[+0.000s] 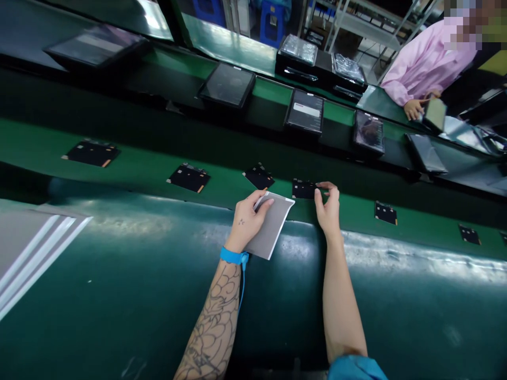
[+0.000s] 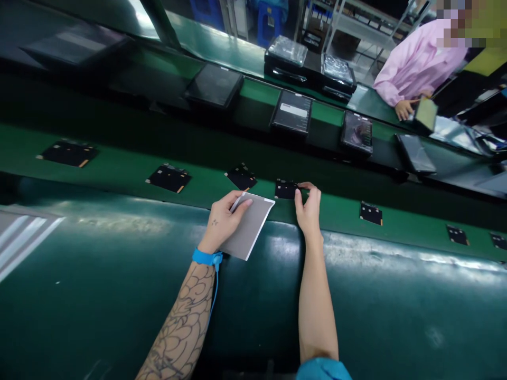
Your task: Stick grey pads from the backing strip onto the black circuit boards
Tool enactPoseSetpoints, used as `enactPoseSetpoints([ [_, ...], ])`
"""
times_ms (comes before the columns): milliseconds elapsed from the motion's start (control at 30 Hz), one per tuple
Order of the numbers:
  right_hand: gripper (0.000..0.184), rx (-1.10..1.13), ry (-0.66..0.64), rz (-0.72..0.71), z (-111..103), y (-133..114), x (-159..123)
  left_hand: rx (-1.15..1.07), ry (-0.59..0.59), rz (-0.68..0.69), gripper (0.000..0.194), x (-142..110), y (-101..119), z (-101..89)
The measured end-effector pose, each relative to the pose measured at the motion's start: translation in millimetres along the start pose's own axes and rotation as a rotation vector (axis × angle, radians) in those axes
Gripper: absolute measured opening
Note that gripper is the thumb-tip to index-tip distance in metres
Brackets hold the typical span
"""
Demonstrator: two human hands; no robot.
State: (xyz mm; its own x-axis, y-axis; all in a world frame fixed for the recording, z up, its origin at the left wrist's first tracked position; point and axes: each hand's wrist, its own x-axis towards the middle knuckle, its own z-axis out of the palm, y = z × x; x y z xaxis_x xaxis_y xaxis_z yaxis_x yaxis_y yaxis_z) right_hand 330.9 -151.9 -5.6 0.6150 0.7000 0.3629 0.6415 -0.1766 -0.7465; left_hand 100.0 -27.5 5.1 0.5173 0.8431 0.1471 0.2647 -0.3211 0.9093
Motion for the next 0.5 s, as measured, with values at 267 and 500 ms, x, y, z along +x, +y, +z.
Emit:
enactPoseSetpoints([
  [267, 0.057, -0.254, -0.17, 0.07, -6.0, 21.8, 5.3, -0.009, 0.014, -0.007, 0.024, -0.9, 2.7, -0.6],
  [500, 0.045, -0.085, -0.041, 0.109, -22.1, 33.1, -1.7, -0.056, 0.049, -0.042, 0.026, -1.5, -0.9, -3.5],
])
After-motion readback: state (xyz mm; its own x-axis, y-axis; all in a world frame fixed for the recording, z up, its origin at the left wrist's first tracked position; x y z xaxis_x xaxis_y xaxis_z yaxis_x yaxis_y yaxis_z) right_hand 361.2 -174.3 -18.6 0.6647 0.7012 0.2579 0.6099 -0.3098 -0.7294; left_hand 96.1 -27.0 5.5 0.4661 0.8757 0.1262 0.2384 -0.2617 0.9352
